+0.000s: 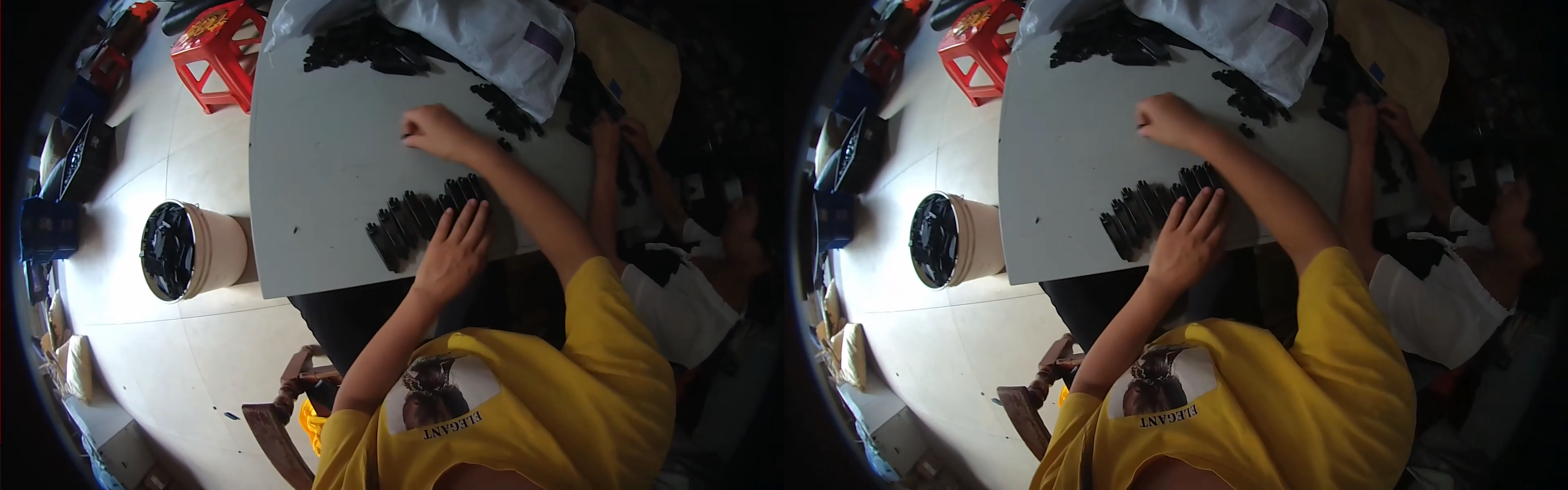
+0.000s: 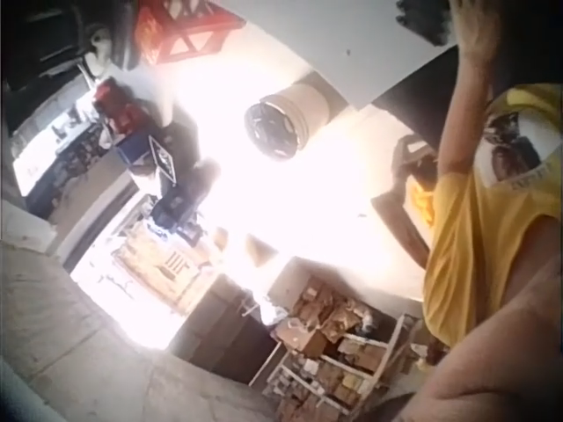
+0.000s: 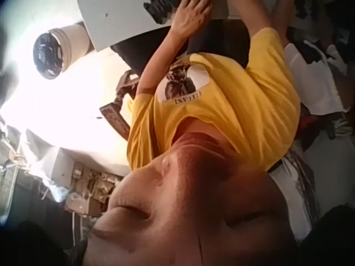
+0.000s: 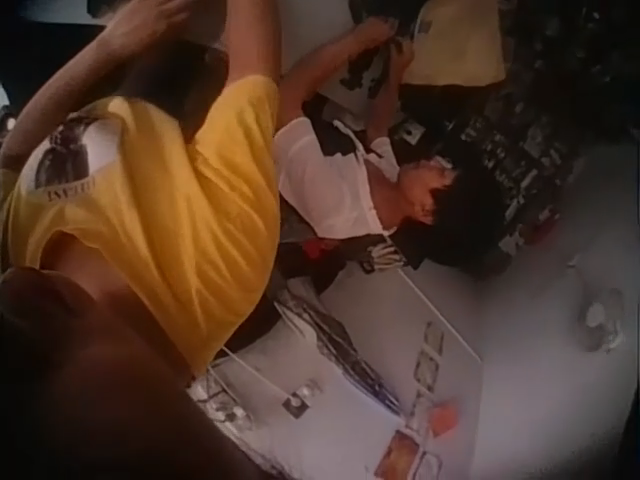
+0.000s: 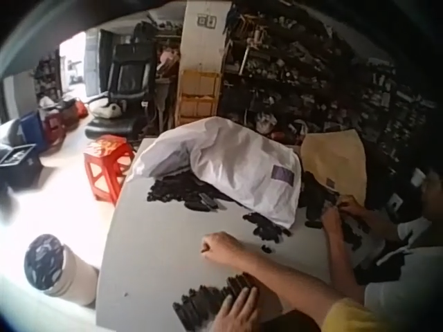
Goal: Sorting small black plastic components on a table and arranging them into rows.
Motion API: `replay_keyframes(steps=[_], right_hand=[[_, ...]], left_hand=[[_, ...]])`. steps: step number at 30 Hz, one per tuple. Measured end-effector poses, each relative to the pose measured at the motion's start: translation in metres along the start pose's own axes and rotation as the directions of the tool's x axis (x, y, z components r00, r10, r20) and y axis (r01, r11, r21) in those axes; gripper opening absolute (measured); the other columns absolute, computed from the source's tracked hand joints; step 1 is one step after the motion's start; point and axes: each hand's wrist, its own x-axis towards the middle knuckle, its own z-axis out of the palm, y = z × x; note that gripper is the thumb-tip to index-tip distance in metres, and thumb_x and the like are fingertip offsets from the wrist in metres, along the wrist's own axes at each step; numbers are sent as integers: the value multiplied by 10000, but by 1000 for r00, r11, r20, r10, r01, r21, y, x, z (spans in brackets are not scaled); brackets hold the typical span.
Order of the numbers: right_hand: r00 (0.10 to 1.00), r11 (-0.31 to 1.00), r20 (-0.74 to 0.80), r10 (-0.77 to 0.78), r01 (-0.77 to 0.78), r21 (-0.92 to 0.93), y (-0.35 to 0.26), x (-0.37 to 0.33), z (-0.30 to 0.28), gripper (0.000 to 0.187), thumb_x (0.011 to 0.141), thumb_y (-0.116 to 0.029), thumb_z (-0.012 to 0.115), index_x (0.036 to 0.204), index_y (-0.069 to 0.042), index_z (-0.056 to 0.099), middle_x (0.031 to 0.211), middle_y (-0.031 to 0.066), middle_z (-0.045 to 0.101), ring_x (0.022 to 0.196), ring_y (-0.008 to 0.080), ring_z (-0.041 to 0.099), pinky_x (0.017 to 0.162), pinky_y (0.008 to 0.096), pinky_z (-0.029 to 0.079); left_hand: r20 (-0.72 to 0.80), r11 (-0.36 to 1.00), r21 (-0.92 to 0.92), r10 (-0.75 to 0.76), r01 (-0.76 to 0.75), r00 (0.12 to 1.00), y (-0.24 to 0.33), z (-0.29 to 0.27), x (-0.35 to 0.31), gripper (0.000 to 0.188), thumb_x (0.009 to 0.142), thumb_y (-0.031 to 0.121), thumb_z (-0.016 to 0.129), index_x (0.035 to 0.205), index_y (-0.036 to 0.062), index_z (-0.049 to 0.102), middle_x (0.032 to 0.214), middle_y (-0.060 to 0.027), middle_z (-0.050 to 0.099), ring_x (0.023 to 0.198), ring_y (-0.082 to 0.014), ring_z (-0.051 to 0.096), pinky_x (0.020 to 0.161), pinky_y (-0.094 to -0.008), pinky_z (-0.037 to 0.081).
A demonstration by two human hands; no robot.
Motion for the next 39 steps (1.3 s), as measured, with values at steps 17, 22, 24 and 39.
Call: replay_keyframes(steps=[17,22,24,39], right_hand=[[927,1000,-374,-1,1,0,-3,-139,-17,188,763,24,682,938,-38,709,851,56,641,726,165,631,626,268,497],[939,990,-344,-19,-31,-138,-11,-145,-23,155,774,-18,672,918,-60,715,863,39,618,741,201,623,644,306,498],[978,958,-209,-24,-37,-285,-20,-146,-34,95,828,-84,638,884,-70,712,866,42,607,759,219,617,650,340,491],[925,995,-380,-10,48,89,-2,-175,-8,485,859,-176,643,1327,-108,537,1382,146,439,1201,299,506,1008,350,409]], left_hand=[[-103,998,44,-39,43,994,5,3,4,448,803,226,614,1234,114,568,1405,-65,459,1309,-226,428,1055,-440,353],[-45,999,26,-30,31,999,5,2,2,444,812,243,604,1226,84,572,1417,-96,433,1326,-253,398,1075,-459,329],[-84,999,35,-25,28,996,5,2,3,453,809,246,607,1232,87,569,1416,-92,435,1328,-251,397,1076,-459,329],[-238,946,38,-306,323,922,-18,-38,-29,676,732,261,722,1354,160,479,1433,-126,407,1353,-314,351,1062,-547,288]])
